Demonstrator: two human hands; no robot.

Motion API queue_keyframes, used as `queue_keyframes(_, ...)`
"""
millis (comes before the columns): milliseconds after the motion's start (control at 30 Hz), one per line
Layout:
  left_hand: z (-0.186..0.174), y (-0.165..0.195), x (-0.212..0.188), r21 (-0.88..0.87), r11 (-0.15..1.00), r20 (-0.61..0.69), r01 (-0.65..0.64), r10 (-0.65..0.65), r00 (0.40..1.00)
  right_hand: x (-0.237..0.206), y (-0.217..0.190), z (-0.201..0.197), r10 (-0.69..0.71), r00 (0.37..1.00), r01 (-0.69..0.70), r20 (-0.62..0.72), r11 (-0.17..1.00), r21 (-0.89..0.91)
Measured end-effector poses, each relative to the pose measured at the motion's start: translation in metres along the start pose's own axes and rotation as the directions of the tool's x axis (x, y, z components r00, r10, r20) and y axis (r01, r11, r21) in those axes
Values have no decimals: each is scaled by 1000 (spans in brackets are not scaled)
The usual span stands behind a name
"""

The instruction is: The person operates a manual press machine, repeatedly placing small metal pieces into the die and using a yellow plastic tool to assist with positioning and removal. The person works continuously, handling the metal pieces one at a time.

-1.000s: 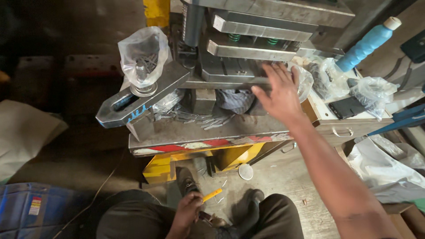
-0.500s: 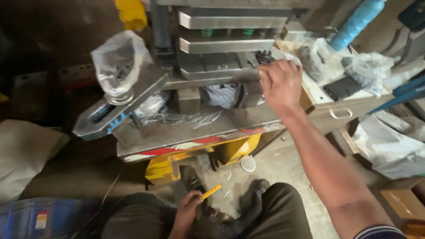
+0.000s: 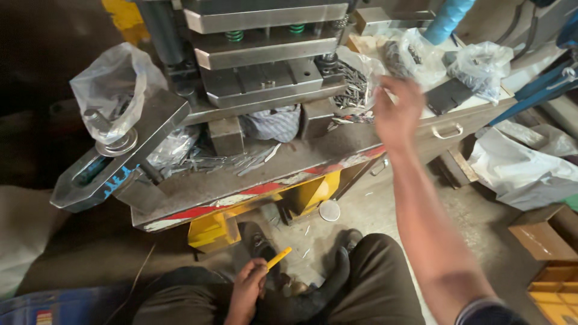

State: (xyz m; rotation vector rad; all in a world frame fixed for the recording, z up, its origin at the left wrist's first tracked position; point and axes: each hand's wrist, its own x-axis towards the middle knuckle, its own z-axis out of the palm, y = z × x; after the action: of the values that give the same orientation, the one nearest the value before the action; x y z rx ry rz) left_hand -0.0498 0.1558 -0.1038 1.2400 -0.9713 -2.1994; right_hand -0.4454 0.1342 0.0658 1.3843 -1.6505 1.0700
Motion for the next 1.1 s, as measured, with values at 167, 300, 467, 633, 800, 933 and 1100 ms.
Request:
queue_keyframes(167, -2, 1, 1, -18, 999, 14, -48, 48, 999, -14, 16, 20, 356, 934, -338, -35, 909, 244)
queue_keyframes(300, -1, 3, 0, -19, 1000, 19, -11, 11, 1000, -31, -1, 18, 569, 821, -528, 56, 717, 455)
queue_keyframes(467, 0, 7, 1, -27, 1000, 15, 1, -1, 1000, -14, -41, 5, 326, 941, -339, 95, 880, 332)
queue_keyframes(633, -7, 7, 7, 0, 988, 59, -156, 156, 986, 28, -87, 16, -295, 912, 236, 286, 946, 223)
queue_keyframes(800, -11, 6, 7, -55, 960, 141, -274, 279, 950, 69, -110, 50, -355, 770, 330, 529, 933, 145)
queue_keyframes(933, -13, 10, 4, -88, 993, 94, -80, 88, 992, 92, -115, 78, -188, 693, 237, 696, 971, 26)
queue_keyframes(1100, -18, 10, 7, -32, 999, 47, -6, 7, 999, 96, -119, 97, -60, 675, 129, 735, 991, -38)
